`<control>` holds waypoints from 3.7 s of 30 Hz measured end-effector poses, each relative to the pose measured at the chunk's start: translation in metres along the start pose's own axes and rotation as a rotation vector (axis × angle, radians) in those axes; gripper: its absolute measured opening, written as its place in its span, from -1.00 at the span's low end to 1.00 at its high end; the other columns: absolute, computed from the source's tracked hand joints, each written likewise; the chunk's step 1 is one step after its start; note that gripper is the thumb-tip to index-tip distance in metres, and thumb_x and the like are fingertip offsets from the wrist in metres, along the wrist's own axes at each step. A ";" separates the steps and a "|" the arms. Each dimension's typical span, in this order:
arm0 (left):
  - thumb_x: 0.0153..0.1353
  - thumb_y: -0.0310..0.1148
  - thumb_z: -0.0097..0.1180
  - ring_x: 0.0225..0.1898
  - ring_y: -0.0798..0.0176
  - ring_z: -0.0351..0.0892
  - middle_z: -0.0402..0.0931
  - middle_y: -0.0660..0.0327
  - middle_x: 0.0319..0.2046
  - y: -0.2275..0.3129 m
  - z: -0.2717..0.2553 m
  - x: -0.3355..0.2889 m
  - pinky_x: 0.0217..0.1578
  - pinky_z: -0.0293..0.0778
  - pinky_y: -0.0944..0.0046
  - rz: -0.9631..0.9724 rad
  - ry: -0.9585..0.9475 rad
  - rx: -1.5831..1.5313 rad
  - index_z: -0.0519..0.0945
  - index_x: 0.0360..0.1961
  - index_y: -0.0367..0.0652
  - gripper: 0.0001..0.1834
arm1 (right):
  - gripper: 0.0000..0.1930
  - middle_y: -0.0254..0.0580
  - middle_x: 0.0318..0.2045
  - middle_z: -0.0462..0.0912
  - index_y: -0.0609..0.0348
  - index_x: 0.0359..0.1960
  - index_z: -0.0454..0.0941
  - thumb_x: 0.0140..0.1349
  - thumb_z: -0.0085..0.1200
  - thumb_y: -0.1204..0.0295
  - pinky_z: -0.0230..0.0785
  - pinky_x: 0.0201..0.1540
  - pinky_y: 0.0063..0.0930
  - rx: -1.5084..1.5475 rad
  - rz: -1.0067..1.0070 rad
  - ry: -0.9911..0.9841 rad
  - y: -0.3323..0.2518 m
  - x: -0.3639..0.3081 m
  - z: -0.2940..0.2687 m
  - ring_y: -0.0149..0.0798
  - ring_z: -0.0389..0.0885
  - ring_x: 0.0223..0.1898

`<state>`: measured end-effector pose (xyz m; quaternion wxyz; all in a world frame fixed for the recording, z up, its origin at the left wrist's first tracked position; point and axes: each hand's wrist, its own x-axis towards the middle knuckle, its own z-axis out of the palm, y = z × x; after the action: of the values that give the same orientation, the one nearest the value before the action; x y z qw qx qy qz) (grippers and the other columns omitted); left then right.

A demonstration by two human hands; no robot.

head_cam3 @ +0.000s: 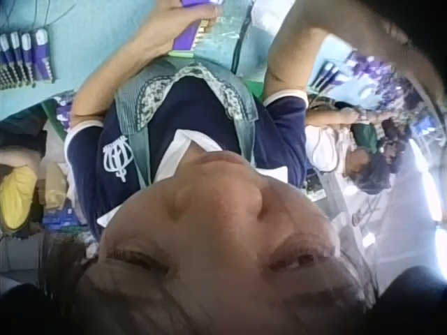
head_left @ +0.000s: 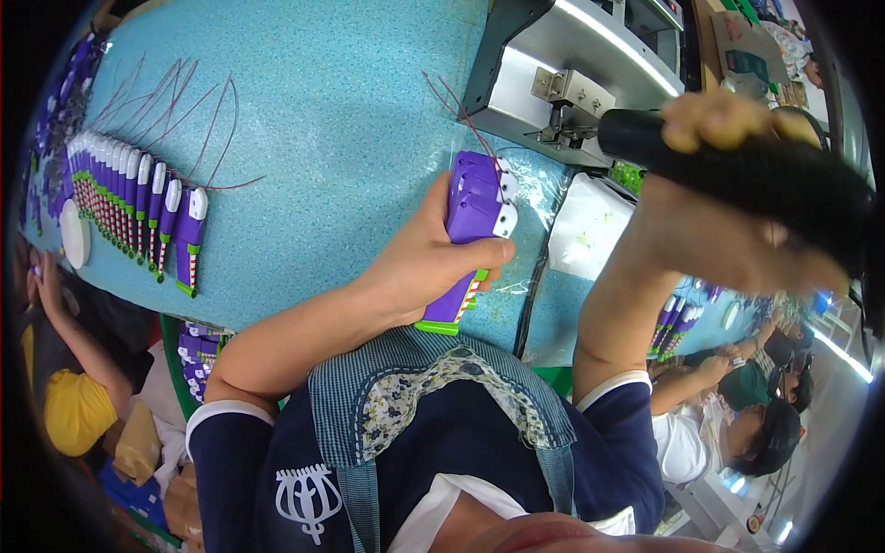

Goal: The person assembles plastic toy components by hand, securing them together with screws using an electric screwdriver.

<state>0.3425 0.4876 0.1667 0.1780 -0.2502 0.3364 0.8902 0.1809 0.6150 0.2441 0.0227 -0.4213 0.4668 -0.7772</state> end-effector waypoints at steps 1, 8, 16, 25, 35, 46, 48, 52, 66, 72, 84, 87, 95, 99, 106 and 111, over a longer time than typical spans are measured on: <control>0.02 -0.60 0.20 -0.48 0.32 0.51 0.45 0.18 -0.37 0.002 0.001 0.000 -0.51 0.46 0.31 -0.025 -0.015 0.029 0.15 0.11 -0.18 -0.34 | -0.06 0.03 -0.47 0.55 0.18 -0.08 0.47 0.01 -0.40 -0.52 0.33 -0.44 -0.34 0.034 0.048 0.032 0.009 0.000 0.000 -0.14 0.46 -0.58; 0.02 -0.56 0.21 -0.50 0.34 0.48 0.44 0.18 -0.39 -0.005 -0.001 -0.002 -0.48 0.45 0.33 -0.025 -0.063 0.110 0.15 0.16 -0.24 -0.32 | -0.03 -0.11 -0.53 0.45 0.20 -0.06 0.44 -0.01 -0.38 -0.53 0.31 -0.48 -0.31 -0.015 0.114 0.140 -0.013 -0.028 0.044 -0.20 0.43 -0.61; 0.01 -0.55 0.20 -0.50 0.36 0.48 0.43 0.19 -0.40 -0.001 0.003 -0.005 -0.50 0.42 0.34 -0.058 -0.106 0.122 0.16 0.15 -0.24 -0.32 | -0.06 0.01 -0.45 0.57 0.19 -0.15 0.49 -0.01 -0.36 -0.54 0.37 -0.44 -0.34 -0.010 0.007 0.009 0.003 0.003 0.009 -0.17 0.51 -0.54; 0.03 -0.56 0.21 -0.48 0.34 0.48 0.42 0.19 -0.39 -0.006 0.000 -0.003 -0.49 0.42 0.32 -0.060 -0.146 0.165 0.14 0.17 -0.20 -0.30 | -0.04 -0.08 -0.54 0.48 0.22 -0.03 0.40 0.02 -0.38 -0.52 0.33 -0.44 -0.29 -0.001 0.096 0.104 -0.011 -0.030 0.049 -0.20 0.43 -0.64; 0.00 -0.58 0.20 -0.52 0.38 0.45 0.42 0.21 -0.41 -0.001 0.006 -0.008 -0.53 0.41 0.35 -0.095 -0.151 0.156 0.19 0.10 -0.22 -0.36 | -0.03 -0.10 -0.51 0.49 0.21 0.04 0.34 0.02 -0.37 -0.52 0.32 -0.42 -0.30 -0.033 0.141 0.120 -0.001 -0.048 0.050 -0.22 0.42 -0.65; 0.03 -0.54 0.23 -0.50 0.32 0.51 0.45 0.17 -0.40 0.000 0.005 -0.006 -0.54 0.46 0.31 -0.116 -0.113 0.107 0.19 0.08 -0.23 -0.39 | -0.05 -0.02 -0.48 0.54 0.18 -0.09 0.46 -0.02 -0.35 -0.54 0.35 -0.41 -0.31 -0.046 0.050 0.058 0.007 -0.003 0.002 -0.14 0.48 -0.54; 0.04 -0.53 0.23 -0.50 0.32 0.51 0.45 0.17 -0.40 -0.002 0.006 -0.004 -0.53 0.47 0.31 -0.114 -0.107 0.116 0.20 0.07 -0.23 -0.40 | -0.05 -0.03 -0.49 0.53 0.19 -0.09 0.45 -0.02 -0.37 -0.54 0.34 -0.42 -0.32 -0.013 0.059 0.088 0.002 -0.010 0.011 -0.16 0.47 -0.55; 0.03 -0.56 0.21 -0.51 0.33 0.50 0.44 0.17 -0.42 0.001 0.008 -0.004 -0.56 0.44 0.32 -0.121 -0.085 0.105 0.20 0.05 -0.23 -0.42 | -0.05 -0.10 -0.51 0.48 0.20 -0.03 0.42 0.03 -0.40 -0.52 0.31 -0.43 -0.32 0.008 0.115 0.122 -0.014 -0.031 0.039 -0.21 0.42 -0.63; 0.02 -0.59 0.20 -0.57 0.38 0.47 0.44 0.20 -0.46 0.002 0.009 -0.001 -0.63 0.38 0.36 -0.060 -0.090 0.150 0.17 0.09 -0.26 -0.38 | 0.01 -0.10 -0.54 0.49 0.21 0.03 0.35 -0.04 -0.37 -0.56 0.33 -0.51 -0.34 -0.052 0.102 0.075 -0.002 -0.042 0.053 -0.25 0.44 -0.67; 0.09 -0.39 0.29 -0.52 0.34 0.50 0.46 0.20 -0.34 0.005 0.008 0.000 -0.52 0.53 0.34 -0.110 -0.030 0.121 0.27 0.04 -0.23 -0.44 | -0.07 0.00 -0.47 0.55 0.19 -0.13 0.47 -0.03 -0.29 -0.53 0.36 -0.45 -0.30 0.086 -0.009 0.180 -0.003 -0.005 0.026 -0.17 0.48 -0.58; 0.14 -0.39 0.24 -0.47 0.37 0.47 0.43 0.19 -0.32 -0.005 0.008 0.003 -0.55 0.49 0.34 -0.038 0.024 0.091 0.24 0.06 -0.21 -0.47 | -0.06 -0.11 -0.54 0.47 0.20 0.02 0.38 0.03 -0.31 -0.49 0.30 -0.48 -0.33 -0.016 0.097 0.045 -0.017 -0.037 0.053 -0.23 0.40 -0.67; 0.14 -0.42 0.23 -0.50 0.38 0.47 0.44 0.19 -0.35 -0.003 0.009 0.003 -0.56 0.48 0.35 -0.060 0.004 0.081 0.23 0.05 -0.23 -0.47 | -0.04 -0.09 -0.54 0.47 0.19 0.04 0.37 -0.01 -0.27 -0.51 0.28 -0.49 -0.34 0.011 0.151 0.085 -0.013 -0.043 0.060 -0.23 0.41 -0.67; 0.13 -0.43 0.24 -0.52 0.38 0.48 0.44 0.19 -0.39 0.000 0.007 -0.001 -0.57 0.48 0.35 -0.021 0.000 0.154 0.25 0.02 -0.24 -0.49 | -0.06 -0.10 -0.50 0.49 0.19 0.07 0.35 0.01 -0.22 -0.48 0.26 -0.48 -0.35 0.022 0.167 0.038 -0.012 -0.044 0.061 -0.23 0.44 -0.63; 0.12 -0.37 0.26 -0.55 0.35 0.49 0.45 0.18 -0.39 0.011 -0.002 -0.001 -0.59 0.47 0.36 -0.078 -0.044 -0.036 0.28 0.01 -0.24 -0.49 | -0.09 -0.13 -0.48 0.48 0.19 0.08 0.35 0.05 -0.24 -0.45 0.24 -0.44 -0.33 0.102 0.077 0.035 -0.029 -0.029 0.052 -0.26 0.43 -0.59; 0.25 -0.03 0.01 -0.65 0.23 0.44 0.40 0.00 -0.31 0.011 -0.061 -0.008 -0.61 0.46 0.19 -0.014 -0.703 -0.637 0.26 0.10 -0.24 -0.43 | -0.01 -0.06 -0.50 0.51 0.31 0.11 0.24 0.06 -0.35 -0.48 0.31 -0.46 -0.34 0.051 0.089 0.286 -0.031 -0.044 0.029 -0.23 0.43 -0.60; 0.20 0.01 0.07 -0.54 0.17 0.52 0.44 -0.05 -0.32 0.040 -0.056 0.011 -0.54 0.49 0.21 0.169 -0.790 -0.390 0.26 0.11 -0.23 -0.37 | 0.02 0.00 -0.53 0.50 0.37 0.08 0.23 0.05 -0.38 -0.49 0.31 -0.50 -0.38 0.074 0.111 0.341 -0.040 -0.055 0.020 -0.21 0.45 -0.60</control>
<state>0.3326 0.4223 0.1444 0.1691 0.1083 0.0877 0.9757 0.2441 0.6467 0.2434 0.0016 -0.2558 0.4573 -0.8517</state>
